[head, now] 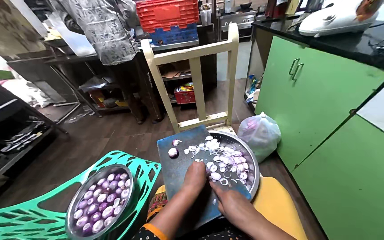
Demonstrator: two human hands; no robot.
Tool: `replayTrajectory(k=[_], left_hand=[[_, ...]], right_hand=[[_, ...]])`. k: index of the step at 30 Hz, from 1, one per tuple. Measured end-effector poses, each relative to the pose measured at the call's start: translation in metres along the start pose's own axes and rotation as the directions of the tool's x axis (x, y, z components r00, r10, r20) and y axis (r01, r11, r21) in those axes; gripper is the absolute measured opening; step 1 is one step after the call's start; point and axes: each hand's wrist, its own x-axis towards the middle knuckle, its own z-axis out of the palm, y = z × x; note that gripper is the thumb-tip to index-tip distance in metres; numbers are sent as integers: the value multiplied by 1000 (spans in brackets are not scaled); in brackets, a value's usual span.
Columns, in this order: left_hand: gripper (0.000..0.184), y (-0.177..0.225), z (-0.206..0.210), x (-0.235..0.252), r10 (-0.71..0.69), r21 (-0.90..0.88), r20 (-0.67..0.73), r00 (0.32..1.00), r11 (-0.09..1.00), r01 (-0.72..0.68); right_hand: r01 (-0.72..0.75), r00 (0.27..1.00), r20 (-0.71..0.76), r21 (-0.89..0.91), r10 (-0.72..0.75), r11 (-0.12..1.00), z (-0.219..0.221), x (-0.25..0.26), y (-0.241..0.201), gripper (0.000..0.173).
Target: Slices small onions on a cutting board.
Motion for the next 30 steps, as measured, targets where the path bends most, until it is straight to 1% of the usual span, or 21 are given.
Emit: replayTrajectory(k=[3, 7, 10, 13, 15, 17, 18, 20, 23, 26, 28, 30], left_hand=[[13, -4, 1, 1, 13, -9, -16, 1000, 1000, -13], [15, -9, 3, 3, -6, -32, -17, 1000, 999, 5], [15, -9, 8, 2, -5, -40, -21, 1000, 999, 4], [12, -7, 6, 0, 2, -31, -21, 1000, 1000, -3], [13, -9, 3, -1, -13, -25, -8, 1000, 1000, 13], [14, -9, 4, 0, -18, -39, -13, 1000, 999, 17], [14, -10, 4, 1, -23, -44, -14, 1000, 999, 22], [13, -12, 7, 1, -25, -42, -20, 999, 999, 24], [11, -11, 9, 1, -19, -42, -27, 999, 999, 18], [13, -12, 7, -1, -29, -52, -25, 999, 998, 28], [13, -13, 8, -1, -31, -58, -28, 999, 998, 29], [12, -14, 11, -1, -25, -58, -19, 1000, 998, 23]], right_hand=[[-14, 1000, -19, -35, 13, 999, 9, 12, 5, 65], [-1, 1000, 29, -45, 2, 999, -1, -14, 10, 67], [6, 1000, -23, -19, -7, 1000, 2, 0, 0, 64], [-1, 999, -33, -59, -1, 998, 12, 13, 3, 65], [6, 1000, -7, -80, -6, 997, 11, 0, 8, 66], [6, 999, 43, -79, -2, 997, 1, -15, 9, 67], [15, 999, 38, -65, -12, 998, -4, -16, 6, 67], [28, 1000, 6, -28, -28, 999, -2, -6, -1, 65], [5, 1000, -13, -45, -5, 999, 9, 15, 0, 66], [11, 1000, 8, -70, -10, 997, 10, -2, 9, 66], [24, 999, 26, -56, -22, 998, 2, -13, 11, 66], [30, 1000, 4, -28, -29, 999, 2, -9, 4, 64]])
